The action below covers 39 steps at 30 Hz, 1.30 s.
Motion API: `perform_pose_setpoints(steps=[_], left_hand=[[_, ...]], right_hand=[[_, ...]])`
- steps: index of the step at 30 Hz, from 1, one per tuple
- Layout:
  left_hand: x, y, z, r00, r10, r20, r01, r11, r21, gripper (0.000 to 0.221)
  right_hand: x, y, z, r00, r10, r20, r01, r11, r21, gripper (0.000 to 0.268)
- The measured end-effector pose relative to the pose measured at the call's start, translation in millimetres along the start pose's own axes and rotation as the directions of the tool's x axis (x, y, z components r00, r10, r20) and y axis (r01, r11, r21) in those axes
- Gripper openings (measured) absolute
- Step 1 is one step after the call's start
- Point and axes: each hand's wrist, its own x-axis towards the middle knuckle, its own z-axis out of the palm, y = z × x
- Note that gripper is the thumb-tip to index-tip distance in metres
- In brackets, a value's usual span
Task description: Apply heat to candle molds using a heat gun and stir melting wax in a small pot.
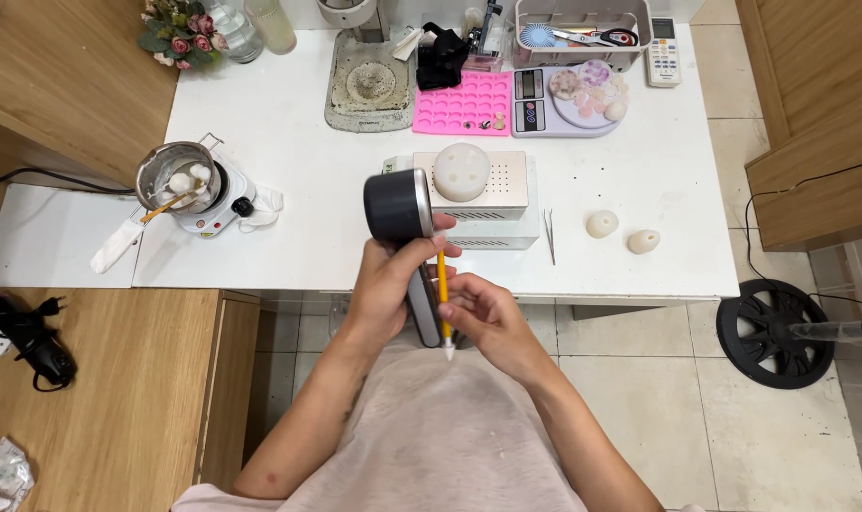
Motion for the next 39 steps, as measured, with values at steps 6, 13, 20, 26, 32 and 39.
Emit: perform_pose_setpoints(steps=[6, 13, 20, 26, 32, 39], left_hand=[[11.6, -34.5, -8.1, 0.997, 0.020, -0.070, -0.016, 0.999, 0.051, 0.038], [3.3, -33.5, -22.9, 0.973, -0.119, -0.197, 0.116, 0.993, -0.027, 0.042], [-6.5, -37.0, -41.1, 0.937, -0.180, -0.300, 0.160, 0.983, -0.092, 0.039], [-9.1, -37.8, -55.5, 0.923, -0.183, -0.339, 0.151, 0.981, -0.119, 0.035], [-9.3, -36.0, -50.2, 0.938, -0.141, -0.316, 0.117, 0.989, -0.095, 0.036], [-10.7, -39.9, -39.3, 0.966, -0.102, -0.240, 0.077, 0.991, -0.110, 0.043]], right_hand=[[6.2, 37.4, -81.2, 0.866, 0.005, -0.501, -0.069, 0.992, -0.108, 0.020], [54.0, 140.4, -234.1, 0.585, -0.026, -0.810, -0.469, 0.805, -0.365, 0.026], [41.8, 136.6, -210.4, 0.678, -0.487, -0.550, -0.410, 0.371, -0.833, 0.043], [-84.6, 161.1, -140.6, 0.702, 0.524, -0.482, -0.705, 0.607, -0.366, 0.057], [-163.1, 407.5, -276.4, 0.735, 0.623, -0.268, -0.566, 0.781, 0.263, 0.067], [-155.9, 379.7, -283.3, 0.810, 0.500, -0.306, -0.573, 0.785, -0.236, 0.054]])
